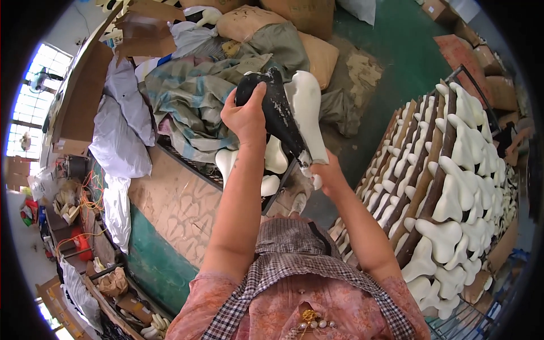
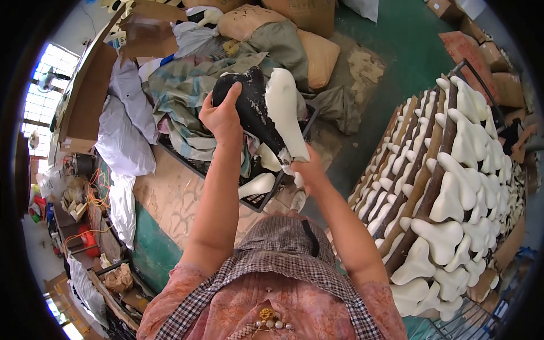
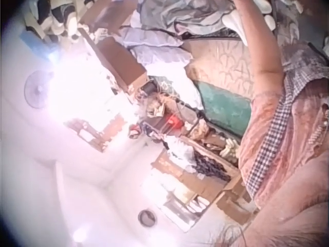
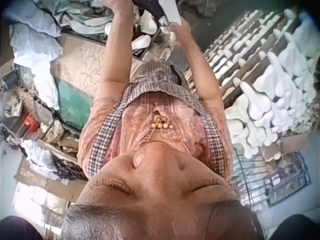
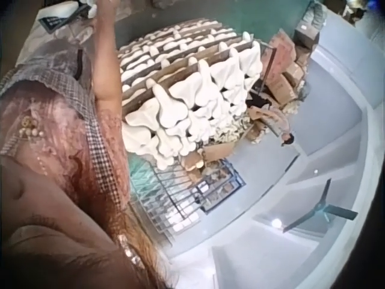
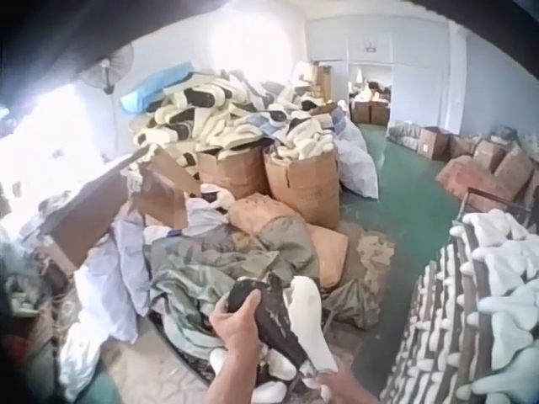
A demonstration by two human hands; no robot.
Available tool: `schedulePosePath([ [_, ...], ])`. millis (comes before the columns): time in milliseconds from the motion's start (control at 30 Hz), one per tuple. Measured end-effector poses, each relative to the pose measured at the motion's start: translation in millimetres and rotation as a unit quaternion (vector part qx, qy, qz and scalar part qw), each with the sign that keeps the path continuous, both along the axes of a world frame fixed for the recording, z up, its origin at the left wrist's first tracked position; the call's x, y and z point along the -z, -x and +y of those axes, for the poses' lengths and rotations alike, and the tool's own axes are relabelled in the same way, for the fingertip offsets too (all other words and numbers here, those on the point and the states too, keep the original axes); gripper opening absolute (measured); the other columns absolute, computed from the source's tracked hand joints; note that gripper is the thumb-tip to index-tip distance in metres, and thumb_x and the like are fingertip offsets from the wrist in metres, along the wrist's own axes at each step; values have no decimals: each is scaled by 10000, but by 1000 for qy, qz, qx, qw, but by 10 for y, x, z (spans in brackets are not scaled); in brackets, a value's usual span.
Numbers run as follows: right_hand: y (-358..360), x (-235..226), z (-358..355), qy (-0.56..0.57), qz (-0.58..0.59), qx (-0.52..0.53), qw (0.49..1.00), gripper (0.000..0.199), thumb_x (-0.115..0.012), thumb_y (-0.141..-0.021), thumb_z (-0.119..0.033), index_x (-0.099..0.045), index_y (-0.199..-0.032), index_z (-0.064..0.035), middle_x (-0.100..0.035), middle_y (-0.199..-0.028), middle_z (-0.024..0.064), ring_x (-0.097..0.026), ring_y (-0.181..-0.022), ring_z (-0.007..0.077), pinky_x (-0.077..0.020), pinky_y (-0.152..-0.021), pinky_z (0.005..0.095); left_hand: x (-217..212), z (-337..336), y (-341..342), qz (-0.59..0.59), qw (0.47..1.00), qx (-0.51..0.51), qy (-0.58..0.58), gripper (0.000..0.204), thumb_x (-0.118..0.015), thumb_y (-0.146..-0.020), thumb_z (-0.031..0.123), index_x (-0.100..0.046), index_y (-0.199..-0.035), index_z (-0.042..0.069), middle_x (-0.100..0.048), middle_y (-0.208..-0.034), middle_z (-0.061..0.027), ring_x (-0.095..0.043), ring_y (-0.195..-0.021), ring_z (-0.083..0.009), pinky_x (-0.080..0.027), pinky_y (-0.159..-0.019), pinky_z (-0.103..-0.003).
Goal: Picking up, inspecting, and moving bicycle seat cushions within a manufacturing facility.
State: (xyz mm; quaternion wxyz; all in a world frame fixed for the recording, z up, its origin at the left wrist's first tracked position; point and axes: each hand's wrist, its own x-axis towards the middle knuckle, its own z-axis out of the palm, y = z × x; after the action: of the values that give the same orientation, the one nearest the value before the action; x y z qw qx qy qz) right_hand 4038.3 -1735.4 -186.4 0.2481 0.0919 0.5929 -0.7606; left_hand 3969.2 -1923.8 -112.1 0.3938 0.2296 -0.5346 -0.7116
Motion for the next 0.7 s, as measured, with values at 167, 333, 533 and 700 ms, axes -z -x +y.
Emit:
schedulePosePath([
  [167, -37, -293, -105, -20, 36, -71, 997, 537, -607, -666, -26, -492, -1190, -55, -538, -859, 38, -522, -655, 109, -430, -509, 253, -403, 124, -198, -20, 996, -7, 86, 292, -792, -661, 130, -658, -852, -45, -635, -720, -11, -545, -612, -69, -456, -586, -216],
  [333, -107, -360, -156, 1, 89, -33, 996, 525, -623, -643, -38, -510, -1155, -46, -523, -831, 30, -500, -622, 95, -425, -512, 241, -587, 96, -293, 21, 997, -8, 76, 308, -789, -663, 147, -658, -867, -43, -633, -707, -11, -550, -605, -72, -462, -581, -219],
  [533, -101, -397, -50, -39, 105, -14, 994, 528, -594, -628, -9, -528, -1152, -21, -548, -896, 36, -519, -737, 114, -442, -626, 263, -639, 154, -299, 28, 996, 6, 83, 315, -790, -664, 152, -659, -877, -41, -632, -706, -14, -552, -608, -75, -463, -584, -219],
  [700, -89, -576, 46, -52, 121, -46, 990, 525, -584, -637, 14, -516, -1157, -2, -566, -957, 52, -552, -796, 128, -488, -641, 280, -671, 135, -160, 31, 995, 29, 85, 299, -790, -665, 151, -662, -854, -41, -632, -704, -10, -548, -607, -73, -462, -593, -217],
])
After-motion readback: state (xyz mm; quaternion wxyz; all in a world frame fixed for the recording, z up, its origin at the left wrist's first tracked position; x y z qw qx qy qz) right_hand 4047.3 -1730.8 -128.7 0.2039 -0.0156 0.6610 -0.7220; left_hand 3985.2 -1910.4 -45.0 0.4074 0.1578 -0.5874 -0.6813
